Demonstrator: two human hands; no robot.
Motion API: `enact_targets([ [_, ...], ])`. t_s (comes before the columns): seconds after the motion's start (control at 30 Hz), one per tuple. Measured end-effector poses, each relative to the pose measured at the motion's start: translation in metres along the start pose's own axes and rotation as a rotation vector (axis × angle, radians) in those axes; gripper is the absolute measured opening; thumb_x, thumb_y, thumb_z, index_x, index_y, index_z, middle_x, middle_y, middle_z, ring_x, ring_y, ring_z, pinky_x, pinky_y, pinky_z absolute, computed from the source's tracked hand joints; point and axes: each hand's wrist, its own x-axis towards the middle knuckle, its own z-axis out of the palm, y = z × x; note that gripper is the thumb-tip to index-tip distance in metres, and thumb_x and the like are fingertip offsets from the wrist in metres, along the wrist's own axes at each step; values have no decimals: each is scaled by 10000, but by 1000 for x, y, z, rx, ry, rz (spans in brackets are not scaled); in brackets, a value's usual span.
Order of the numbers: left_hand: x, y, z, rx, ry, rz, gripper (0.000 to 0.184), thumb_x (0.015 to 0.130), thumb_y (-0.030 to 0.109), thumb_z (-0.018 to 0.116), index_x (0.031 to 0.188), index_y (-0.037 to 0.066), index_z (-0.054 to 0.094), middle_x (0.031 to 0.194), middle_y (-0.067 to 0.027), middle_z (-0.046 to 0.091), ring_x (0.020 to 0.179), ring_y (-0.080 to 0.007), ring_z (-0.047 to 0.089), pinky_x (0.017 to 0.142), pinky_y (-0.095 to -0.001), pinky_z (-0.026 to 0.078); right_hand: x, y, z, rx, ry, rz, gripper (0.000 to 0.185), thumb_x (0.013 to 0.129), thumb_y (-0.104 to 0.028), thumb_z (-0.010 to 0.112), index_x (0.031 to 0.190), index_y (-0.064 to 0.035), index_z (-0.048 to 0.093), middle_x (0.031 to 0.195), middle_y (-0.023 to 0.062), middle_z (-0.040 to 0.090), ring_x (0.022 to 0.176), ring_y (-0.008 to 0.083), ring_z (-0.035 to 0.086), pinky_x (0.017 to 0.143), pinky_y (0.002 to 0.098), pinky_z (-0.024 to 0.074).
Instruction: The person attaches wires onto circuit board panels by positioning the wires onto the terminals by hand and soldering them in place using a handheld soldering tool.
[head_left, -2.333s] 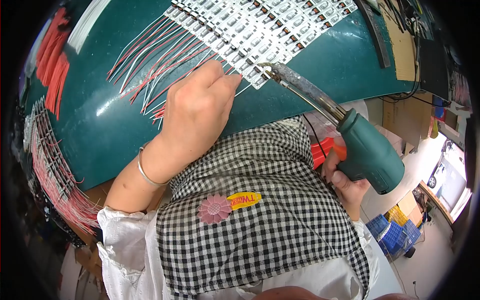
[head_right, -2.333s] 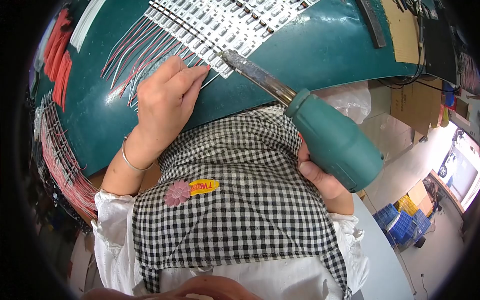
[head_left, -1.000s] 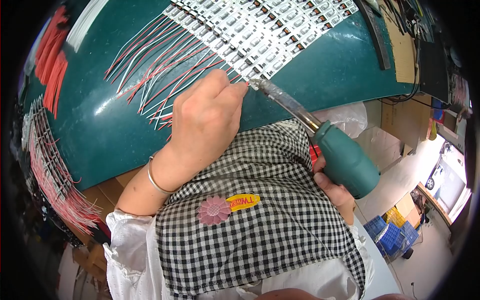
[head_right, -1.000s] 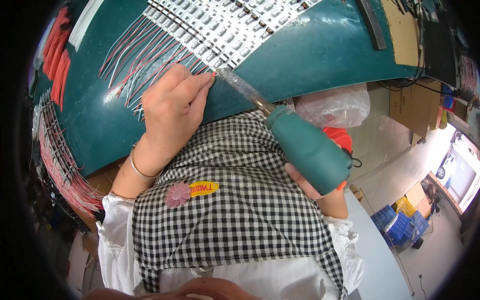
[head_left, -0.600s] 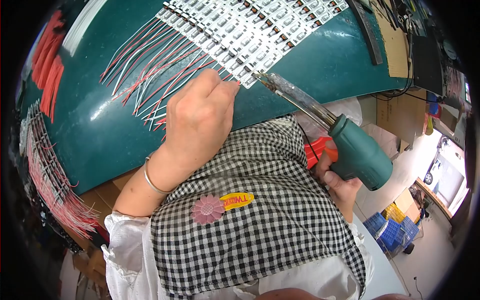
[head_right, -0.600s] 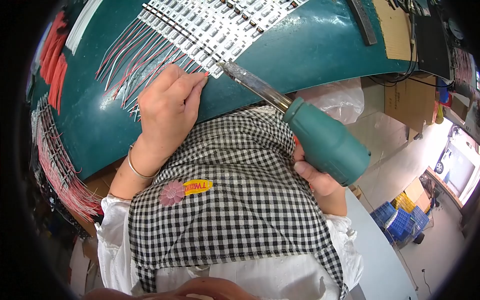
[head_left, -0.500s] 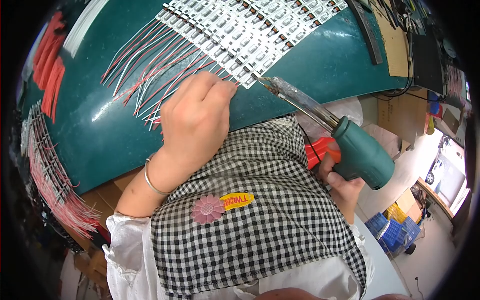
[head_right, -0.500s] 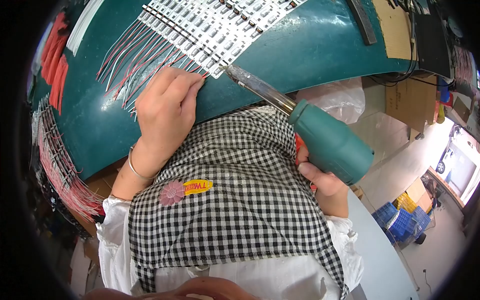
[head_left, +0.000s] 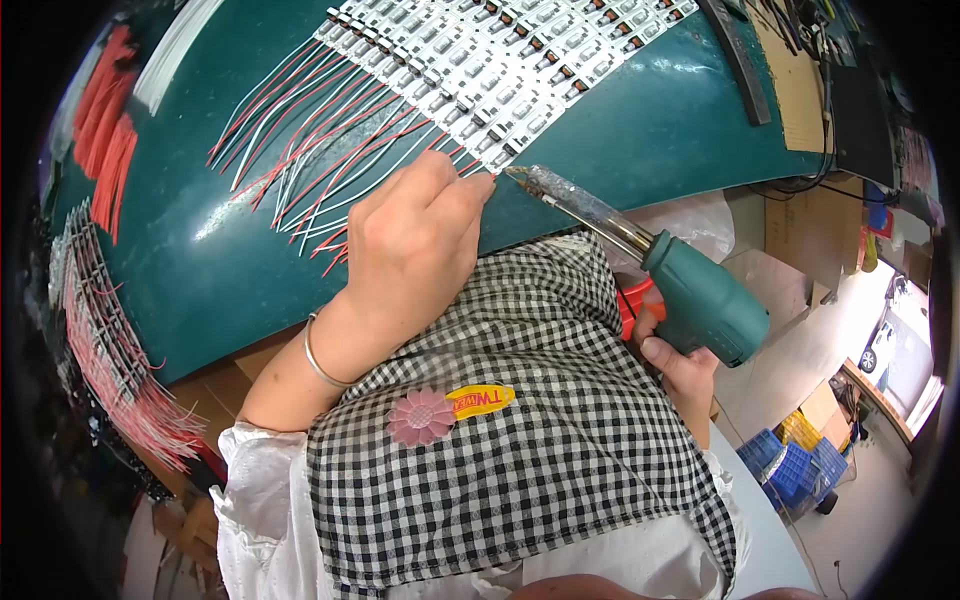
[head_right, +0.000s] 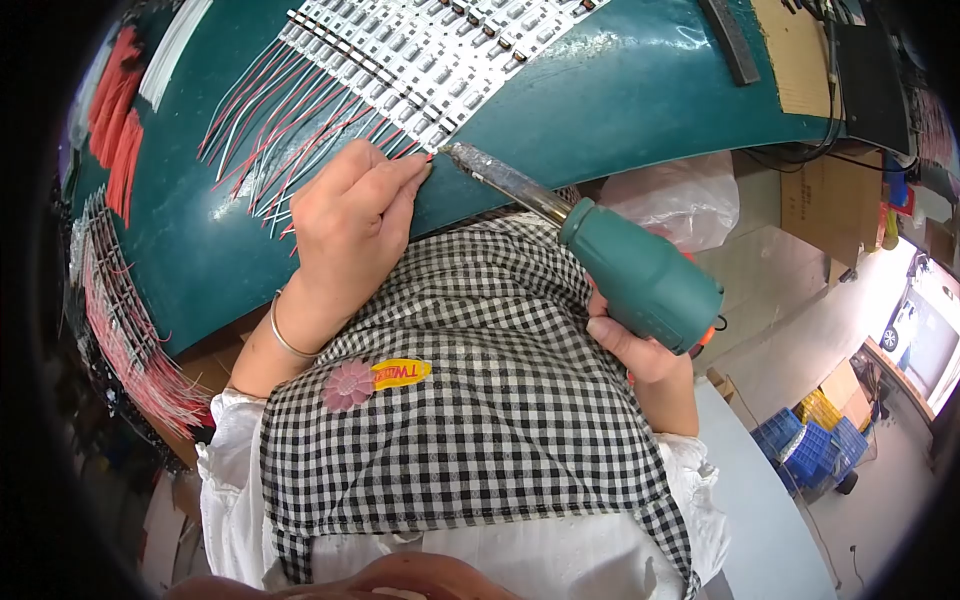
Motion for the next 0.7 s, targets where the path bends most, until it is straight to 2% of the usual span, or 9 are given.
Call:
enact_targets([
  [0.1,1,2,-1,3,-6,-9,185,707,-46,764,864,26,698,670,-61,548,547,-175,557,471,-297,431,1,-3,6,59,44,26,378,708,-34,757,1050,43,616,767,66,642,668,163,588,622,286,469],
  [0.17,2,3,-1,7,-10,-12,183,707,-48,762,862,25,697,671,-61,549,547,-176,558,472,-298,432,-3,-1,3,42,53,118,527,680,-50,791,1147,37,562,868,81,617,686,172,569,628,283,451],
  [0.23,2,3,-1,11,-11,-10,182,707,-51,759,861,25,697,671,-61,548,548,-178,559,473,-298,433,-4,5,-4,-5,-10,89,603,665,-56,806,1196,32,532,905,88,602,695,177,559,635,282,443],
  [0.33,2,2,1,9,-5,-3,180,708,-51,758,858,25,697,669,-61,546,546,-179,557,473,-298,433,-1,17,-13,-96,-125,-68,609,665,-58,800,1201,28,524,864,86,596,681,177,555,629,283,441],
  [0.43,3,3,-1,15,-25,-6,178,709,-50,757,859,24,696,668,-60,544,546,-180,557,474,-298,435,-2,16,-10,-32,-64,-42,574,684,-46,783,1195,40,537,857,98,617,658,174,562,601,289,450],
  [0.5,4,5,-3,17,-31,-19,173,711,-48,756,857,23,696,667,-61,542,547,-182,557,476,-300,436,0,6,-7,151,-24,37,488,719,-4,750,1167,60,568,911,127,669,658,176,590,598,304,484],
  [0.67,4,6,-2,23,-29,-17,157,722,-43,753,853,22,697,666,-63,540,546,-186,555,480,-304,440,1,12,-15,237,-54,-50,623,715,-11,751,1272,110,499,1179,210,602,624,182,580,536,265,462],
  [0.7,5,6,-2,29,-29,-16,155,724,-42,753,854,22,698,667,-63,540,546,-188,555,481,-305,441,3,8,-13,233,-55,-37,620,711,-13,754,1264,113,503,1175,208,604,621,181,579,534,264,462],
])
